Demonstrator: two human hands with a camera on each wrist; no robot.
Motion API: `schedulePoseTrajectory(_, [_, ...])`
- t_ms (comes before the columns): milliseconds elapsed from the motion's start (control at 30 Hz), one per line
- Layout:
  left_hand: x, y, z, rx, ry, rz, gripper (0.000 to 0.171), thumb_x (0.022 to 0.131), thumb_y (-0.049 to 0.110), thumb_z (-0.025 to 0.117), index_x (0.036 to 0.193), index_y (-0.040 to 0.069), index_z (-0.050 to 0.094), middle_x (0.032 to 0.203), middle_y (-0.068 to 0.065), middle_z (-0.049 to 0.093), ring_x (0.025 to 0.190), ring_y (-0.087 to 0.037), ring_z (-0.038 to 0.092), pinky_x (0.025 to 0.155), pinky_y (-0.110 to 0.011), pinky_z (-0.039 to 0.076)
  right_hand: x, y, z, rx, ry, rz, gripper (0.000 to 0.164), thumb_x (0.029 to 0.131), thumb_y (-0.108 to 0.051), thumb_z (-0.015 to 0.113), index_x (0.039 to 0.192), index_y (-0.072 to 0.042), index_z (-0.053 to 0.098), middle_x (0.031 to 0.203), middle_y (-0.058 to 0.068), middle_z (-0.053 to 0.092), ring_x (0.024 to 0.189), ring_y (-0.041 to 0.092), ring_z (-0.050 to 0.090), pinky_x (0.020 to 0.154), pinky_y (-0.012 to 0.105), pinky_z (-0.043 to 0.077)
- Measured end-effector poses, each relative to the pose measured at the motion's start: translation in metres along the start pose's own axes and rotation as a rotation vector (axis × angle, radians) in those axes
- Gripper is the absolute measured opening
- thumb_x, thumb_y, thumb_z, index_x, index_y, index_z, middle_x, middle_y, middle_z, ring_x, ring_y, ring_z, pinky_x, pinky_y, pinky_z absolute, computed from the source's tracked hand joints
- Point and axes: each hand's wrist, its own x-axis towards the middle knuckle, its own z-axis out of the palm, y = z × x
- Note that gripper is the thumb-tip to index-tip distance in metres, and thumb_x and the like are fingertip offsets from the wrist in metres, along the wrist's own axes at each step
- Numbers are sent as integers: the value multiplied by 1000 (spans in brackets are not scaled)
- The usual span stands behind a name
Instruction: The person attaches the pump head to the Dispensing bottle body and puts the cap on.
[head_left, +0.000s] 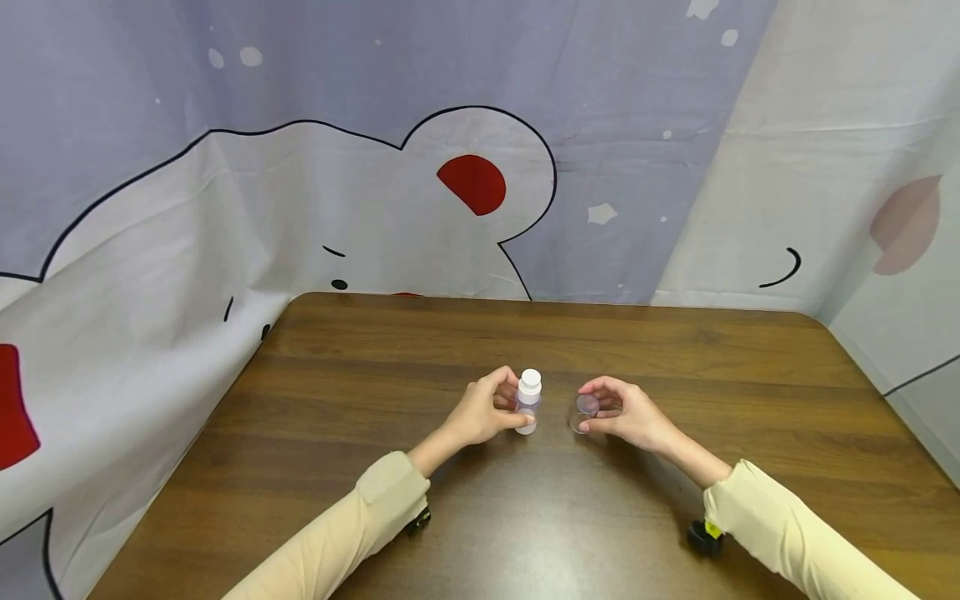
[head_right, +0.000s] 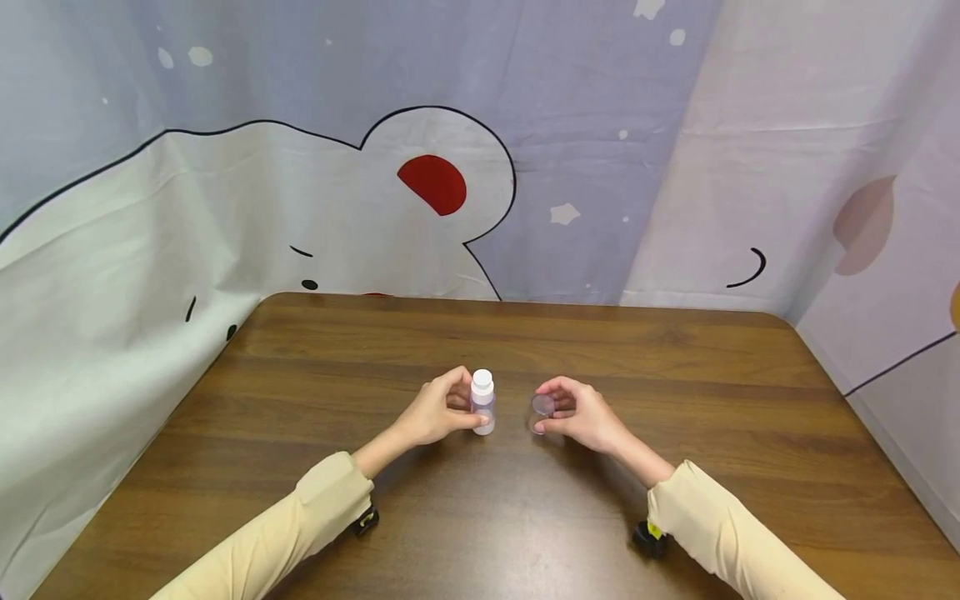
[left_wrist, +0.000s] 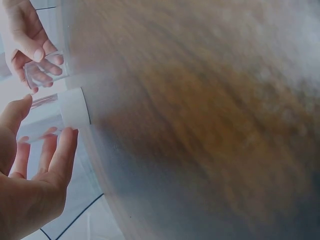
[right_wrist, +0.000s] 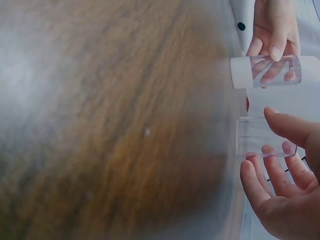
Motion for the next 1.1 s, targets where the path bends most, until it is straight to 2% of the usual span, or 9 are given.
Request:
schedulePoseTrajectory(200, [0,0,0,6,1,-6,35,75,4,80,97,2,53,101,-18,69,88,-25,69,77,-24,58,1,-1,2,37,23,12,48,74,-2,80,115,7,58,104,21,64,90,10,63,82,26,57])
schedulePoseTrajectory(500, [0,0,0,1,0,14,35,75,3,80,97,0,52,100,-20,69,87,-26,70,77,-26,58,0,-3,1,20,25,-7,46,76,-5,79,115,5,58,106,20,64,92,13,62,83,27,57])
schedulePoseTrajectory(700, [0,0,-1,-10,-2,0,35,75,2,80,97,0,52,101,-19,69,88,-26,70,77,-26,58,0,-7,1,29,26,-20,44,77,-6,78,116,2,59,107,20,64,93,13,63,82,24,57])
schedulePoseTrajectory(933, [0,1,0,-10,-1,9,35,75,2,80,97,0,52,101,-20,69,88,-27,70,77,-26,58,2,-15,-1,-43,57,-34,43,80,-11,77,119,-2,60,110,16,68,91,15,66,79,24,56])
schedulePoseTrajectory(1100, [1,1,0,-17,-3,1,35,75,3,80,97,0,53,101,-20,69,88,-27,70,77,-28,59,4,-22,-3,-43,65,-33,44,81,-9,75,122,-2,59,115,19,67,88,12,64,79,23,55])
